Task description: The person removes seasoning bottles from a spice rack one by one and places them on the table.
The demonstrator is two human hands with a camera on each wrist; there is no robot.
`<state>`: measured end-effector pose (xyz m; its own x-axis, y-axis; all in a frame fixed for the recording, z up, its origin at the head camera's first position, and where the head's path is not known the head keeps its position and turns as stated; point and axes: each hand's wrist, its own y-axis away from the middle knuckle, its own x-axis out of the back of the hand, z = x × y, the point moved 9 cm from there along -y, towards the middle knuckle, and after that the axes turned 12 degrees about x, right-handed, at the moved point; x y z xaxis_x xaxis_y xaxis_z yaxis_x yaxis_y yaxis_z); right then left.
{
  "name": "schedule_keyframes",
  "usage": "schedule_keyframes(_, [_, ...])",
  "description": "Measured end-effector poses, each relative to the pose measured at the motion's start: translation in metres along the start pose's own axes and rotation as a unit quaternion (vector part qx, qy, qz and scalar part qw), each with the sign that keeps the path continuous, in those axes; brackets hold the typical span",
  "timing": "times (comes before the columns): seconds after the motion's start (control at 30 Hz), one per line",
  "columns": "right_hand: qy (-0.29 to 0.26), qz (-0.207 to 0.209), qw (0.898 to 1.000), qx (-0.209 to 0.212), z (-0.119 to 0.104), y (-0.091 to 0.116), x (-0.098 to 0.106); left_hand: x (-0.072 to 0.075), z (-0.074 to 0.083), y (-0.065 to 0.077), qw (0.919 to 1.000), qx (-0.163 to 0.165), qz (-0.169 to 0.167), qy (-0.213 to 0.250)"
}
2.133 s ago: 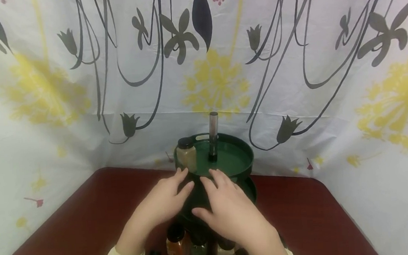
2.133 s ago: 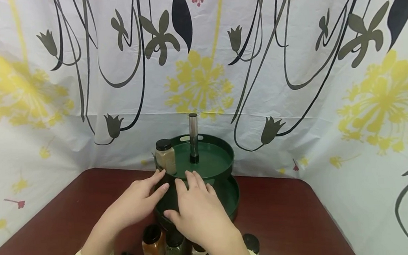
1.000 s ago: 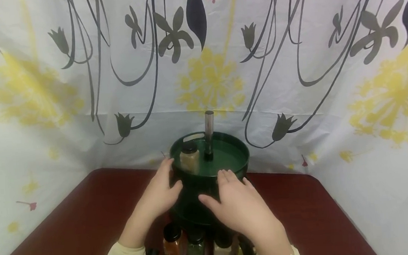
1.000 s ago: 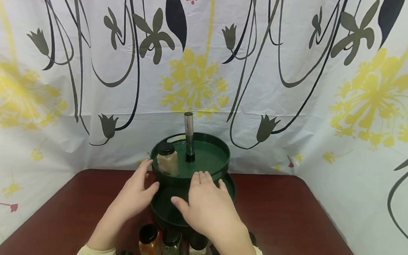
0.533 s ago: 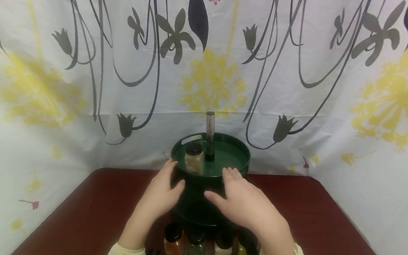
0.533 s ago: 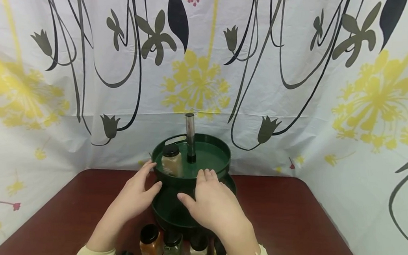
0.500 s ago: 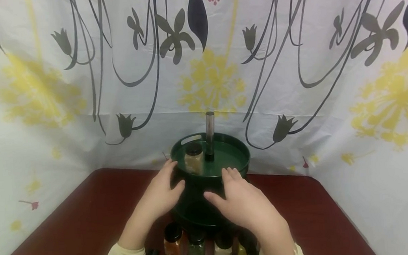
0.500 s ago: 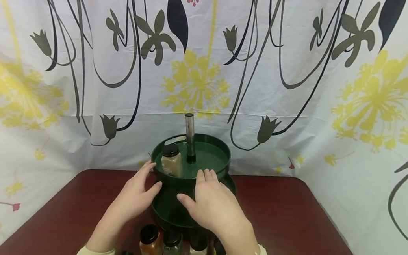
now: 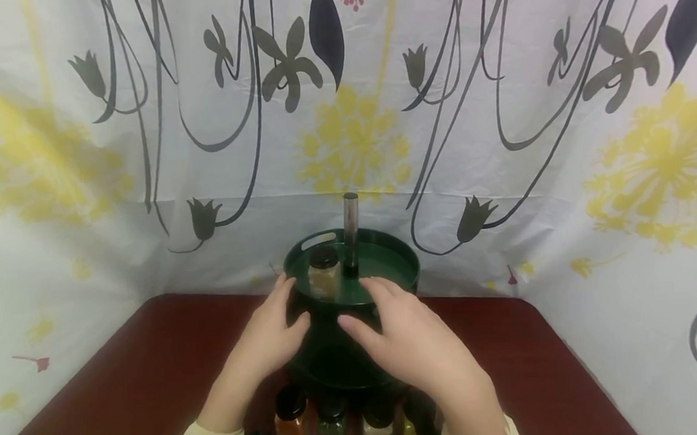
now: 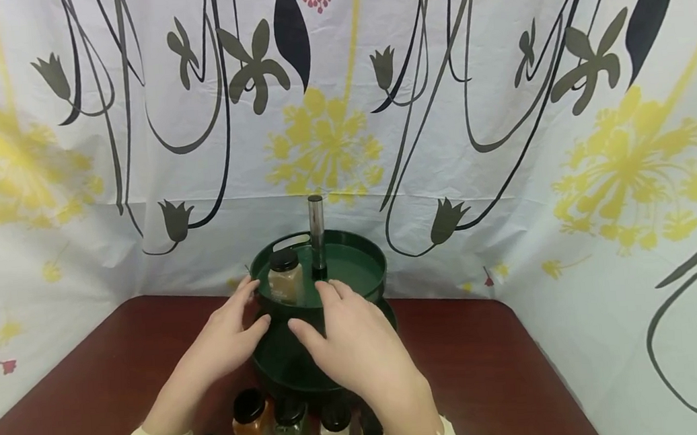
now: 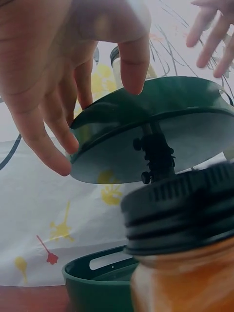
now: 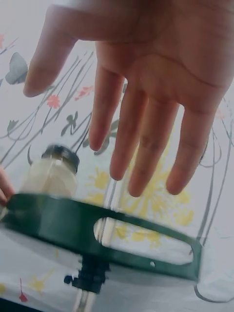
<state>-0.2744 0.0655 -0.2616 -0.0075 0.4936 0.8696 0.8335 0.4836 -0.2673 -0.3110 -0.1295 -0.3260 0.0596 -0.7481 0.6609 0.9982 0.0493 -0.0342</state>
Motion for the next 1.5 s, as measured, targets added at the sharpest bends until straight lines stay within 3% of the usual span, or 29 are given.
schedule_keyframes(0.13, [0.025, -0.005, 0.999, 0.027, -0.018, -0.018, 0.016, 0.003, -0.002, 0.000, 1.0000, 0.001, 0.006, -0.001])
schedule_keyframes(0.33, [0.074, -0.068, 0.994, 0.046, -0.040, -0.058, 0.030, 0.004, 0.005, -0.002, 0.9998, -0.015, 0.006, -0.009])
schedule_keyframes(0.47, [0.097, -0.110, 0.988, 0.052, -0.047, -0.082, 0.031, 0.008, 0.008, -0.002, 0.9994, -0.023, 0.011, -0.023])
schedule_keyframes(0.67, [0.111, -0.157, 0.981, 0.040, -0.048, -0.103, 0.021, 0.011, 0.005, -0.003, 0.9994, -0.006, 0.008, -0.032])
schedule_keyframes(1.07, [0.098, -0.183, 0.977, 0.056, -0.040, -0.113, -0.010, 0.009, 0.001, -0.001, 0.9999, 0.007, -0.005, -0.007])
schedule_keyframes(1.5, [0.100, -0.162, 0.980, 0.065, -0.041, -0.116, -0.011, 0.014, 0.000, 0.001, 0.9995, -0.010, 0.012, -0.028])
